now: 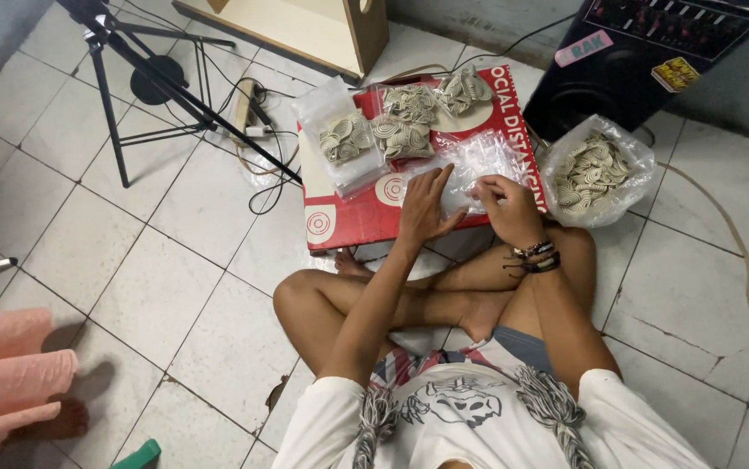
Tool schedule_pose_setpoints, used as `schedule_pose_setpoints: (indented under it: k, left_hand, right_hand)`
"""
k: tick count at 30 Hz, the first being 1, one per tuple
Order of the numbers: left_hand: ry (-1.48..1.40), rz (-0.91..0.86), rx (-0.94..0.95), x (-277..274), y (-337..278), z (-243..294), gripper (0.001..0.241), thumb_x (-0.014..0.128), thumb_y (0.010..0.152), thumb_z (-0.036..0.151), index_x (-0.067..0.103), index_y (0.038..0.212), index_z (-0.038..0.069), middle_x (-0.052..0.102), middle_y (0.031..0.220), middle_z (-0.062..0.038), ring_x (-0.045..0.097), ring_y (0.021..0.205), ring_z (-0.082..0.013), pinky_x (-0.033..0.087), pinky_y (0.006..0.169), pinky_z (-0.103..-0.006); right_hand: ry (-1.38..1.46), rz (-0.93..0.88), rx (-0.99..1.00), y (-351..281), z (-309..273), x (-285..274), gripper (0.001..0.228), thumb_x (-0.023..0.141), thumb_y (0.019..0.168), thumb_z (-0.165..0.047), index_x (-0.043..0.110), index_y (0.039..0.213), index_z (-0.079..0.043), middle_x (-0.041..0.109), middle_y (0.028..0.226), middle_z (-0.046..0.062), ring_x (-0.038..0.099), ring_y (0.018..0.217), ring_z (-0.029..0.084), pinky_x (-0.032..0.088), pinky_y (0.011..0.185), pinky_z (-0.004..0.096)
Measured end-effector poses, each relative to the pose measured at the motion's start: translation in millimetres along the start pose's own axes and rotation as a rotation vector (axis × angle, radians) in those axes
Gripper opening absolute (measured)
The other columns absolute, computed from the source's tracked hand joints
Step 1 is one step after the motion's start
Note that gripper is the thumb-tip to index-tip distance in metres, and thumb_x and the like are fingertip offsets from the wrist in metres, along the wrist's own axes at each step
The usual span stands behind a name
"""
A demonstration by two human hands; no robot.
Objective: A person sitting on the floor is packaging small white snack items into clear plastic bags by picking them up individually from a pile.
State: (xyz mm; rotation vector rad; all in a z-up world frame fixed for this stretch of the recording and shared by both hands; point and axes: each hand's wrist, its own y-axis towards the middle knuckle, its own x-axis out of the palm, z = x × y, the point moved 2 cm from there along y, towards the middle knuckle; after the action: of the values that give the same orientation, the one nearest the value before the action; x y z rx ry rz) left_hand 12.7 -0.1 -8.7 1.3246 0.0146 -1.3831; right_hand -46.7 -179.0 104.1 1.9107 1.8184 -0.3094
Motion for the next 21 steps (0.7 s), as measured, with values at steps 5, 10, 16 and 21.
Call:
schedule_pose_setpoints:
  k: [5,10,16,21]
  left_hand:
    - [-0.013,0.035,0.009,-4.1,1.0,5.5,0.095,0.068,0.08,0.064,0.047,0.156,0.011,0.061,0.122,-0.016,0.064,0.116,-0.0323,0.045,0.105,-0.0451]
    - [0.003,0.055,0.018,-7.1,1.2,7.7,0.095,0.068,0.08,0.065,0.048,0.155,0.011,0.06,0.124,-0.016,0.063,0.118,-0.0315,0.043,0.106,-0.0451]
    - [0.044,0.072,0.037,-1.7,2.7,8.6,0.1,0.066,0.077,0.064,0.043,0.161,0.014,0.059,0.13,-0.014,0.062,0.122,-0.0285,0.041,0.11,-0.0432]
    - [0.042,0.089,0.005,-5.3,5.9,9.5,0.096,0.066,0.081,0.061,0.042,0.161,0.013,0.059,0.131,-0.015,0.062,0.122,-0.0303,0.042,0.109,-0.0445]
  right_hand:
    - [-0.076,-0.108,-0.026,-5.5,3.7,0.5,0.02,0.079,0.092,-0.019,0.076,0.108,-0.008,0.08,0.1,0.011,0.075,0.1,0.032,0.056,0.091,0.044]
    - [-0.1,-0.125,-0.045,-2.9,-1.8,-6.6,0.015,0.078,0.092,-0.015,0.075,0.103,-0.006,0.079,0.102,0.015,0.074,0.106,0.033,0.055,0.095,0.045]
    - [-0.04,-0.115,-0.192,-2.3,-9.1,-22.4,0.013,0.075,0.096,-0.014,0.073,0.098,-0.001,0.069,0.137,0.023,0.062,0.128,0.044,0.048,0.107,0.051]
    - [0.085,0.066,-0.179,-1.3,-5.2,-34.4,0.008,0.078,0.099,-0.009,0.074,0.1,-0.002,0.074,0.128,0.02,0.071,0.116,0.036,0.057,0.094,0.042]
